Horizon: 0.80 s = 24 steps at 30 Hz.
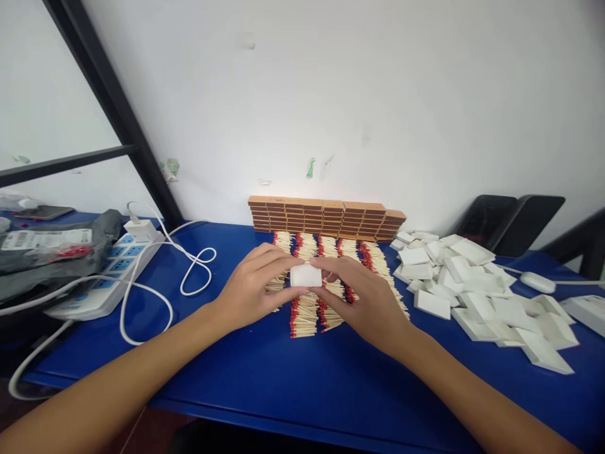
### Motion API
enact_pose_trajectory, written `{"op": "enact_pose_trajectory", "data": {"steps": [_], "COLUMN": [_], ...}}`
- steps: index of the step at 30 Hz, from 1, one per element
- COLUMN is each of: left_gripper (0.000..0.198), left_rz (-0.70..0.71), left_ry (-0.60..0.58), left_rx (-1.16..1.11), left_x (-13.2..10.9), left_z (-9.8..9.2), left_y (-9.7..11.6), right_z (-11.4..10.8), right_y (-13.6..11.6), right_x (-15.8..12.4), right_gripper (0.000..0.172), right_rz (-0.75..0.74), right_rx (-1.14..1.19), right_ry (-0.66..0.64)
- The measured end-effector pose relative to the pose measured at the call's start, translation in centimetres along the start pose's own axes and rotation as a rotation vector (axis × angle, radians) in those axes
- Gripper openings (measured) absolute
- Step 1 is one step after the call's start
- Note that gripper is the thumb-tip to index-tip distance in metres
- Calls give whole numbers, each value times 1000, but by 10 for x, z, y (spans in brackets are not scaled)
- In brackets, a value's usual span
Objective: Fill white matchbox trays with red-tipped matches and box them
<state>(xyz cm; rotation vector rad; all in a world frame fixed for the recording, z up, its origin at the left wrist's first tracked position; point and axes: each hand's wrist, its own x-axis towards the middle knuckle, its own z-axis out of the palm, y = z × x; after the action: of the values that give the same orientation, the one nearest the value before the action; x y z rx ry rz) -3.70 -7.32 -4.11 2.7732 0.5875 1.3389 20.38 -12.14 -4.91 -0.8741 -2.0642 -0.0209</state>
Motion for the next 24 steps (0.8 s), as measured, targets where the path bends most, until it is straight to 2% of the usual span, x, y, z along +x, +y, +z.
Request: {"op": "enact_pose_trajectory", "data": {"steps": [6, 9, 12, 17, 24], "left_gripper": [42, 42, 43, 46, 47], "left_rz": [-24, -42, -51, -70, -55], "left_ry": [-31, -28, -42, -77, -99], "left_rx": [-13, 6, 48, 75, 53], "left_x": [-2, -2, -4, -6, -6], "left_z": [0, 0, -1, -2, -1], "left_y": [-6, -13, -23, -31, -25], "right_z": [-4, -9, -17, -23, -9], "right_y": [6, 15, 33, 60, 65], "right_x": [-1, -2, -4, -11, -12], "right_gripper": [39, 25, 11, 13, 20], "right_rz": [5, 9, 83, 171, 157], "right_rx": [-34, -74, -136, -236, -284], "right_ry": [3, 32, 18, -108, -178]}}
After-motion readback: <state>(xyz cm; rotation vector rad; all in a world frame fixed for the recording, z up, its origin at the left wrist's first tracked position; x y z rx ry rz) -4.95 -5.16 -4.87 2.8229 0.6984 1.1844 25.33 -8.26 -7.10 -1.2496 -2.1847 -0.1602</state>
